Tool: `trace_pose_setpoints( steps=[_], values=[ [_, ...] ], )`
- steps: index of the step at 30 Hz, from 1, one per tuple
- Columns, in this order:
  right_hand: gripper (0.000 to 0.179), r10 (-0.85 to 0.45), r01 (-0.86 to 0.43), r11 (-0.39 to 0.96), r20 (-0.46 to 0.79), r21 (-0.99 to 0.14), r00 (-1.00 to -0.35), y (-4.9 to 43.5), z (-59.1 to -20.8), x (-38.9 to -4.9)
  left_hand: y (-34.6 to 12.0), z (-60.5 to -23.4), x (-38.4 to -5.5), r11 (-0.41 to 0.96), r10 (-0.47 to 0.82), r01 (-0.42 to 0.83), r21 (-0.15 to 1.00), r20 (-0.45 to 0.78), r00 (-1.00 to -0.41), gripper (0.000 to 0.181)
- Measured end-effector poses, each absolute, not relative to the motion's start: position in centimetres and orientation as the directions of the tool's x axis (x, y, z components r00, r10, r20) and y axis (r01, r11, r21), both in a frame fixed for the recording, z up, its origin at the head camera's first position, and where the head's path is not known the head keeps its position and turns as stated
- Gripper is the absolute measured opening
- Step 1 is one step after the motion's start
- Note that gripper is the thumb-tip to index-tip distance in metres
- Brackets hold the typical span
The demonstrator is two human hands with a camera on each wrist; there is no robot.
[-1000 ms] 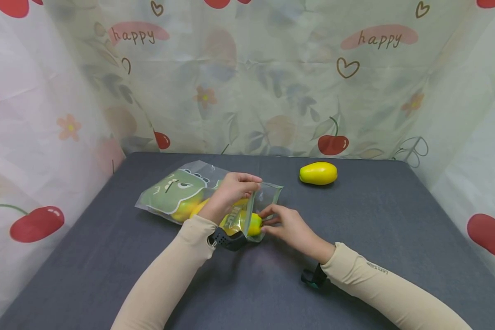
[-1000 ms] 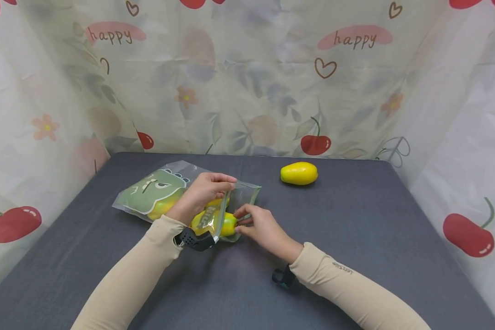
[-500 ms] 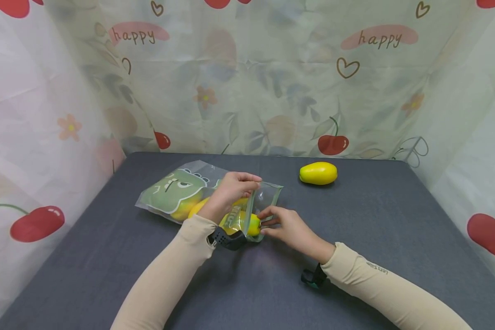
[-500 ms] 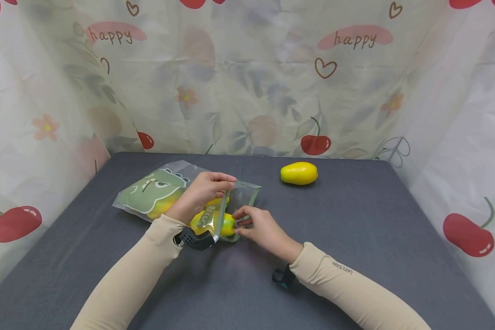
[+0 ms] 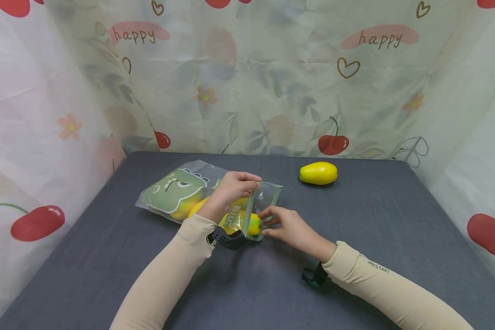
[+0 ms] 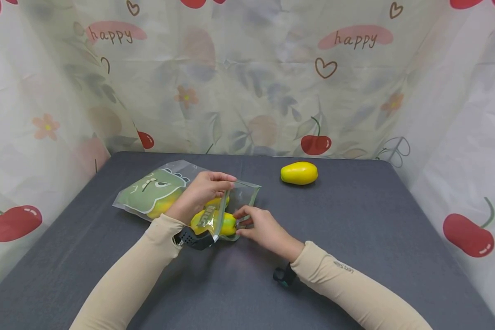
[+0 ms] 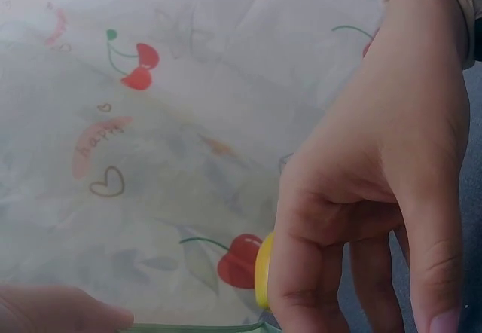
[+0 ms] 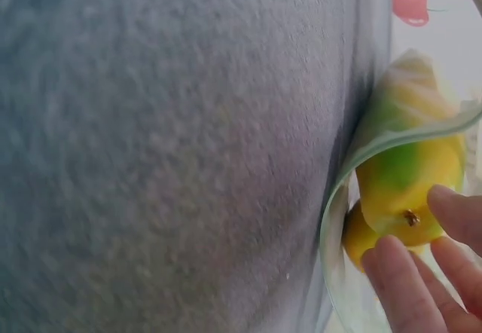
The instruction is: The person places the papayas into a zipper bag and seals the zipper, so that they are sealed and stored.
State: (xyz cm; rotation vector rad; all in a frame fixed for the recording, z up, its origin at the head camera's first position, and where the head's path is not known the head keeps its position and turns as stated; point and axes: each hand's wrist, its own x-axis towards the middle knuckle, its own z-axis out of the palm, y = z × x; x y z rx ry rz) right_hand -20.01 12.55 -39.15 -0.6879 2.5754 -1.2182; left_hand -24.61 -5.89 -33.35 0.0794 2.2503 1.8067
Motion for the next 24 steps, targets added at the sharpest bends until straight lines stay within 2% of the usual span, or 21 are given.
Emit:
trace_pose_setpoints(
  steps=[8,24],
  values=[
    [0.042,-0.47,-0.318,0.583,0.009,-0.748,-0.882,13.7,-38.3,-20.9,-6.0,-33.4,-24.5,0.23,0.205,-0.11,0.967,-0.159,-0.966,0.029],
    [0.043,-0.287,-0.299,0.544,0.161,-0.784,-0.944,19.2,-35.0,-24.2,-6.0,-33.5,-24.6,0.211,0.201,-0.112,0.971,-0.155,-0.967,0.03]
  ],
)
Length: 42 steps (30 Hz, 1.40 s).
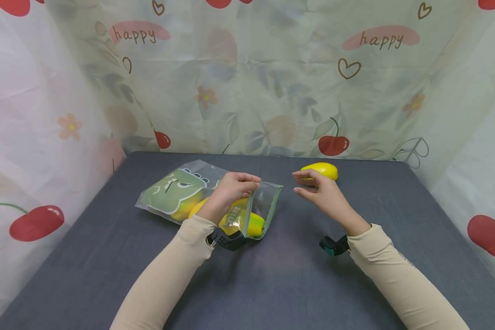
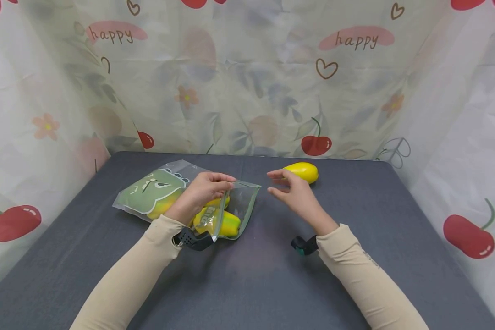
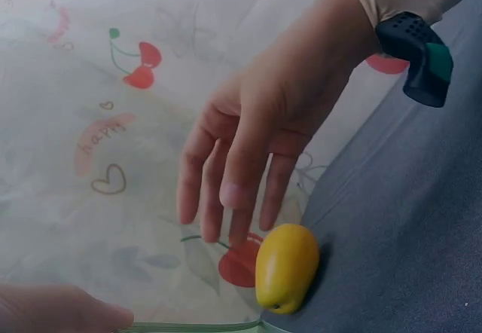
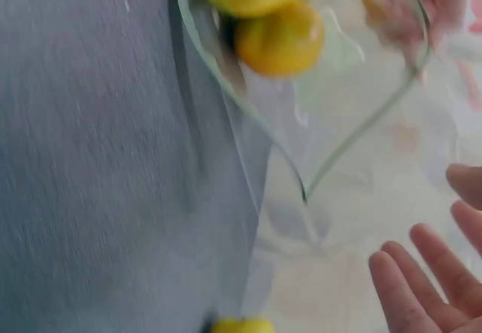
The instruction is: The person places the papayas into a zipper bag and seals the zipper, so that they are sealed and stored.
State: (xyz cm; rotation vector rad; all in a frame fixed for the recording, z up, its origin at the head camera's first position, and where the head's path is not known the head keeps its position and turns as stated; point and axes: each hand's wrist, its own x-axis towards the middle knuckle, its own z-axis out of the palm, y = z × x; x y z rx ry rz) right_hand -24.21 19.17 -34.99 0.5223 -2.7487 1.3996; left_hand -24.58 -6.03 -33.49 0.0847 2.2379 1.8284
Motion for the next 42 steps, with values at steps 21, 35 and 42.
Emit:
trace_pose_setpoints(
  steps=[21,35,42],
  values=[
    [0.059,-0.092,-0.237,0.612,0.23,-0.754,-0.969,25.0,-37.0,-28.9,-6.1,-33.5,-24.6,0.22,0.214,-0.111,0.969,-0.159,-0.964,0.029],
    [0.068,-0.082,-0.146,0.706,0.125,-0.693,-0.989,26.4,-38.6,-31.4,-6.0,-33.9,-24.9,0.216,0.223,-0.122,0.969,-0.171,-0.96,0.03],
    [0.081,-0.105,-0.133,0.742,0.082,-0.657,-0.991,26.4,-39.1,-33.0,-6.0,-33.9,-24.9,0.22,0.219,-0.127,0.967,-0.176,-0.96,0.03]
  ],
)
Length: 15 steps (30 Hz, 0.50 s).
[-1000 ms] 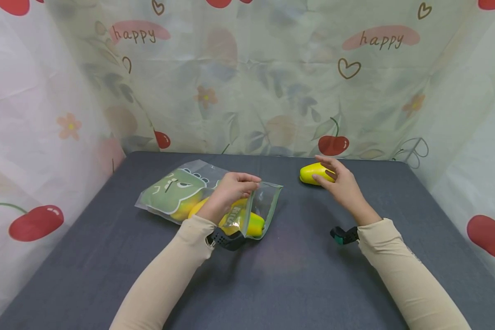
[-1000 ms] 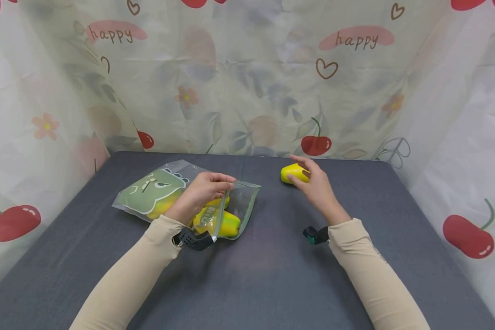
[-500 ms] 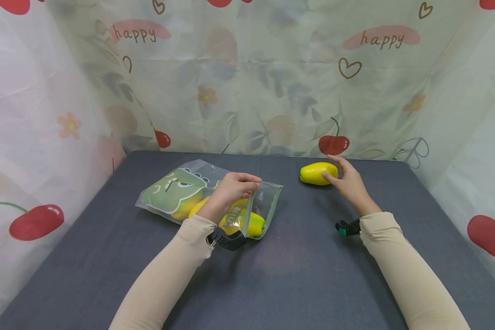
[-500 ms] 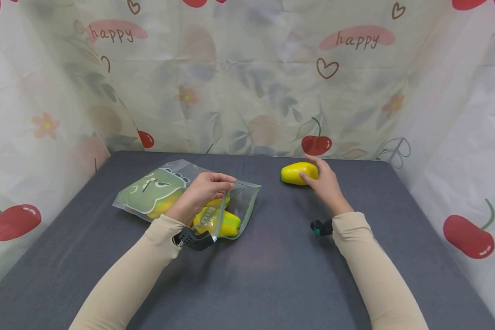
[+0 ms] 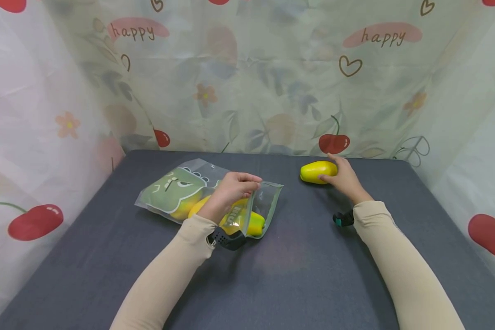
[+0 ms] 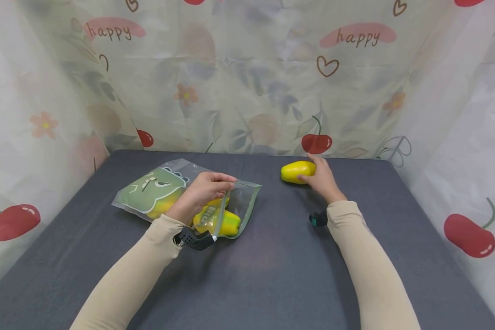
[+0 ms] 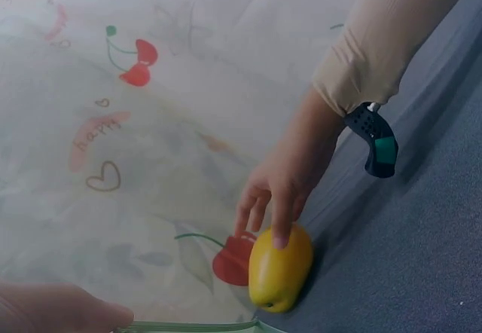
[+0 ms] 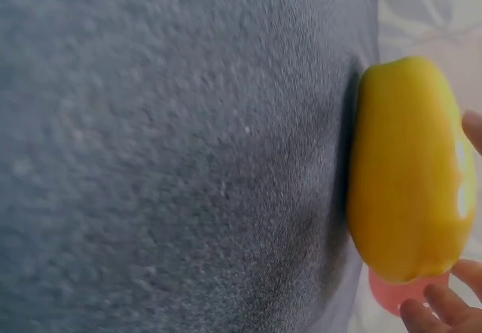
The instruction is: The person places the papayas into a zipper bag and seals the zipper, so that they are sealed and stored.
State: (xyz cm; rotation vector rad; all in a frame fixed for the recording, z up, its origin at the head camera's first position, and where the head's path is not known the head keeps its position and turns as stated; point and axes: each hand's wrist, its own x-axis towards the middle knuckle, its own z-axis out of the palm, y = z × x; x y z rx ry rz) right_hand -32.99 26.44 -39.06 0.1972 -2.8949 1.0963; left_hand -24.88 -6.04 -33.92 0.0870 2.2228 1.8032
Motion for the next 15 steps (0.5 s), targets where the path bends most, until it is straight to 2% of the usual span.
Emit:
trace_pose_setpoints(
  steps=[8,15],
  values=[
    [0.092,-0.151,-0.12,0.762,0.005,-0.637,-0.989,26.6,-39.3,-34.0,-6.0,-33.9,-24.8,0.217,0.217,-0.126,0.968,-0.174,-0.961,0.03],
    [0.082,-0.194,-0.158,0.8,0.0,-0.579,-0.981,26.6,-39.7,-34.4,-6.0,-33.9,-24.8,0.208,0.218,-0.122,0.97,-0.168,-0.961,0.029]
  ],
)
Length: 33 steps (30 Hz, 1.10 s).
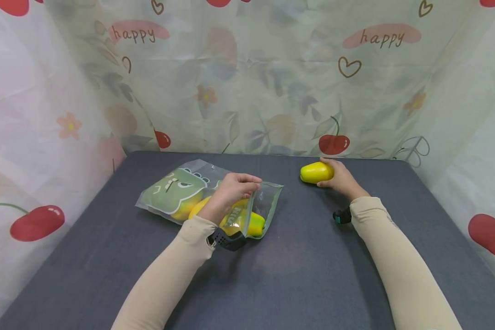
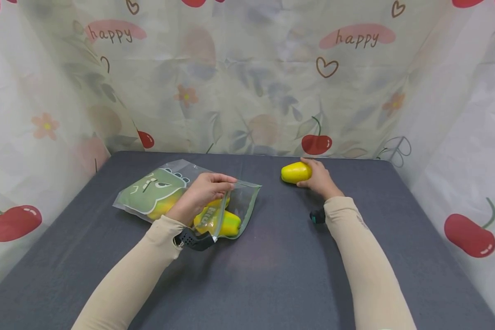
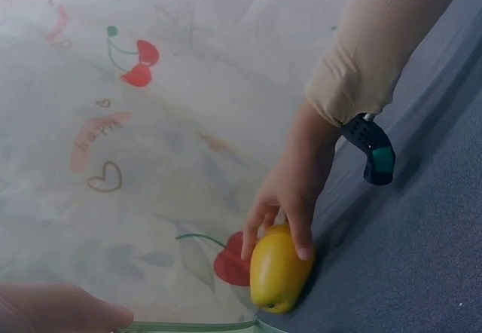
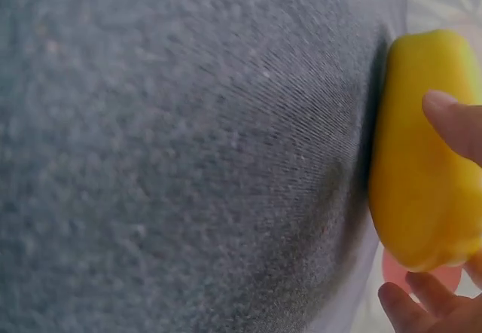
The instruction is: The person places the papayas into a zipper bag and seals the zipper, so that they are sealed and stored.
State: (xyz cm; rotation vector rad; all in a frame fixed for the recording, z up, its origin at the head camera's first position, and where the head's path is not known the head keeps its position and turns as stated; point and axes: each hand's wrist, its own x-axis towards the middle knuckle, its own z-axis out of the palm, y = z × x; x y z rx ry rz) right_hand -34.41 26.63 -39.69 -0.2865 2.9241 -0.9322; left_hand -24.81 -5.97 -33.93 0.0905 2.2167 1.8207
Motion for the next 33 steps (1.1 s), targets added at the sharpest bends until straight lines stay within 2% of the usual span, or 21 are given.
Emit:
trace_pose_setpoints(
  steps=[7,21,33],
  values=[
    [0.073,-0.148,-0.118,0.818,-0.008,-0.564,-0.989,26.4,-39.7,-33.9,-6.0,-33.9,-24.8,0.205,0.212,-0.127,0.97,-0.171,-0.962,0.029],
    [0.074,-0.067,-0.047,0.804,-0.012,-0.592,-0.998,26.5,-39.4,-32.2,-6.0,-33.9,-24.7,0.199,0.215,-0.128,0.972,-0.171,-0.962,0.03],
    [0.075,-0.06,-0.086,0.768,0.062,-0.635,-0.996,25.1,-38.4,-29.1,-6.0,-33.9,-24.7,0.208,0.215,-0.128,0.97,-0.173,-0.961,0.029]
  ],
)
